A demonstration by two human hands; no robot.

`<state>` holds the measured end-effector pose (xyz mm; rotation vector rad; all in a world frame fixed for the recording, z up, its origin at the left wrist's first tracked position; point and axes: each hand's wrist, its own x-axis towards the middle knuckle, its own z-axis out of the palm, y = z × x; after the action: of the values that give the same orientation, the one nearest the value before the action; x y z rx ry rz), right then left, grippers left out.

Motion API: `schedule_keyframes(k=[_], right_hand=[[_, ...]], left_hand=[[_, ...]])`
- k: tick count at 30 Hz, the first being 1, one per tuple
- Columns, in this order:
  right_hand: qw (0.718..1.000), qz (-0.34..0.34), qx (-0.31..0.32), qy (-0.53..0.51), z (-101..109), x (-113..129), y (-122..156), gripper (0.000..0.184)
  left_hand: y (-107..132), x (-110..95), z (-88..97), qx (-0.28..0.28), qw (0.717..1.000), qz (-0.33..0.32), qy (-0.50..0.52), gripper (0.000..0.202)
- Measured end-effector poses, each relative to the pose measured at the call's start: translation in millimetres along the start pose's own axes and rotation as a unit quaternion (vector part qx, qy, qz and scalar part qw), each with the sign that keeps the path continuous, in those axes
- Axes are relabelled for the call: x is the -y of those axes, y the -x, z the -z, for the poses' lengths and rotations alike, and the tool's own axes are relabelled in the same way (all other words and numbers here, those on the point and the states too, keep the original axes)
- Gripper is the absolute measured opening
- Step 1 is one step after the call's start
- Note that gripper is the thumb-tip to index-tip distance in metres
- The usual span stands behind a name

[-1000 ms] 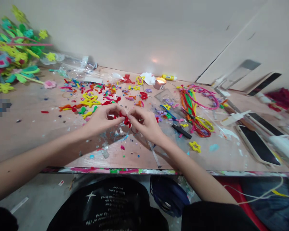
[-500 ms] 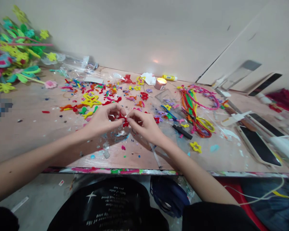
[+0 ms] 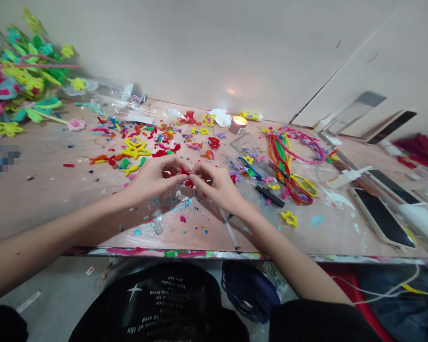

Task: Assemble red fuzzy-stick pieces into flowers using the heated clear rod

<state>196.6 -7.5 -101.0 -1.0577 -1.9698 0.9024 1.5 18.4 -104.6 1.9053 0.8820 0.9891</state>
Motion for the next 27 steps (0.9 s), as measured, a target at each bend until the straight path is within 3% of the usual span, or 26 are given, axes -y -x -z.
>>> schedule_keyframes(k=[15, 27], right_hand=[[1.000, -0.006, -0.004, 0.017, -1.3, -1.8, -0.3, 0.025], [0.996, 0.030, 0.017, 0.081, 1.5, -1.9, -1.8, 0.014]], left_hand=[[-0.9, 1.1, 1.4, 0.005, 1.000, -0.009, -0.011, 0.013], [2.5, -3.4, -2.4, -0.010, 0.999, 0.017, -0.028, 0.013]])
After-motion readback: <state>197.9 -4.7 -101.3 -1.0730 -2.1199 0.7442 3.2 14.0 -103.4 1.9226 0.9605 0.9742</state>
